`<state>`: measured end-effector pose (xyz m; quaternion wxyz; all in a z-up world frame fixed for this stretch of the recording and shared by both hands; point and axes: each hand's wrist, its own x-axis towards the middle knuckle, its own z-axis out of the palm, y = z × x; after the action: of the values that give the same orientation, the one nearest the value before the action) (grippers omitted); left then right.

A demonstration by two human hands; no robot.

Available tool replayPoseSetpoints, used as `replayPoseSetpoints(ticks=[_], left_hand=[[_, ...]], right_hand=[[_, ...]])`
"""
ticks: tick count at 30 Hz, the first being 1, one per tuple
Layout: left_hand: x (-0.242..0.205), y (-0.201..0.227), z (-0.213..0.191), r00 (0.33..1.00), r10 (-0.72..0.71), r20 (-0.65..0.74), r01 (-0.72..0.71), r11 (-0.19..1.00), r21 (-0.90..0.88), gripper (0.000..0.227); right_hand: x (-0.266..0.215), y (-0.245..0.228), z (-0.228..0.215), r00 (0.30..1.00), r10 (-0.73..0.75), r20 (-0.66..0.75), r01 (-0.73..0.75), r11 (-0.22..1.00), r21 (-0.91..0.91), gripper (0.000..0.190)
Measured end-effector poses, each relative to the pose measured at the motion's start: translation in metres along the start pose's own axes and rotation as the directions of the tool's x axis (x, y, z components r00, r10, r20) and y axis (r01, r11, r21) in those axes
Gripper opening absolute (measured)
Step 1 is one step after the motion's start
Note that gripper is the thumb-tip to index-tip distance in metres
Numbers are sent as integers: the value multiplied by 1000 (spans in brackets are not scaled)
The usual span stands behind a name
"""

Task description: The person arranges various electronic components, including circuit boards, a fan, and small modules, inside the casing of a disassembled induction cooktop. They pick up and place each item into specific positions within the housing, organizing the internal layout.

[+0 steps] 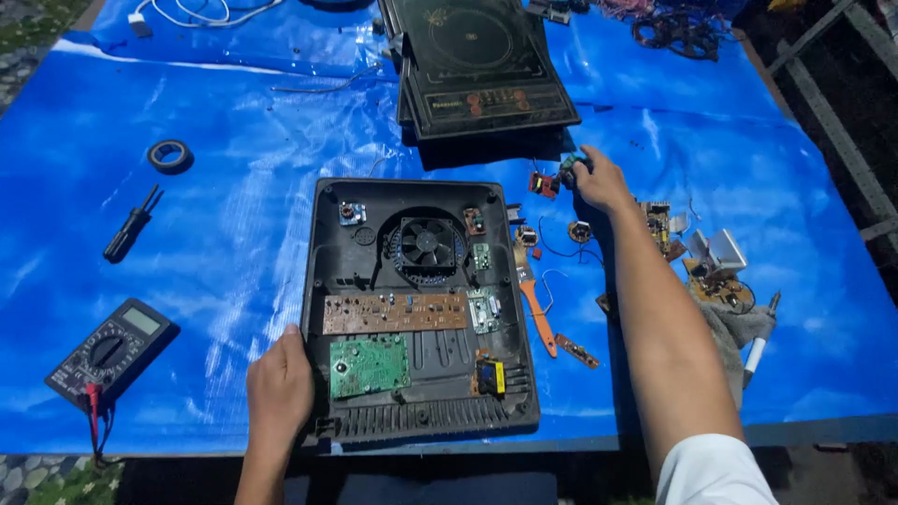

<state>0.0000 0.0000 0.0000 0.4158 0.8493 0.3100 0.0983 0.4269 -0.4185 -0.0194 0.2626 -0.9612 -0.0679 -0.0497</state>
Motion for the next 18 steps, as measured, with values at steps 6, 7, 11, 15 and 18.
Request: replayPoseSetpoints(ticks=[6,7,11,15,18], left_hand=[[1,6,-2,997,-70,21,70,997,23,63],[3,1,1,997,-70,22,69,997,21,63],[3,-5,2,1000,-18,8,18,999,28,65],[2,0,1,999,-47,9,47,999,16,63],[0,4,-1,999,-46,15,46,999,-2,63]], right_hand=[[0,-3,-6,995,78,-55,-73,993,92,38],[-1,-8,-13,995,78,-56,-73,993,90,38],[-10,-19,-29,991,135,-9,-132,977,166,33],[-20,-18,-39,997,59,-48,-55,994,93,27],[-23,-3,-39,991,-36,-125,53,990,132,25]])
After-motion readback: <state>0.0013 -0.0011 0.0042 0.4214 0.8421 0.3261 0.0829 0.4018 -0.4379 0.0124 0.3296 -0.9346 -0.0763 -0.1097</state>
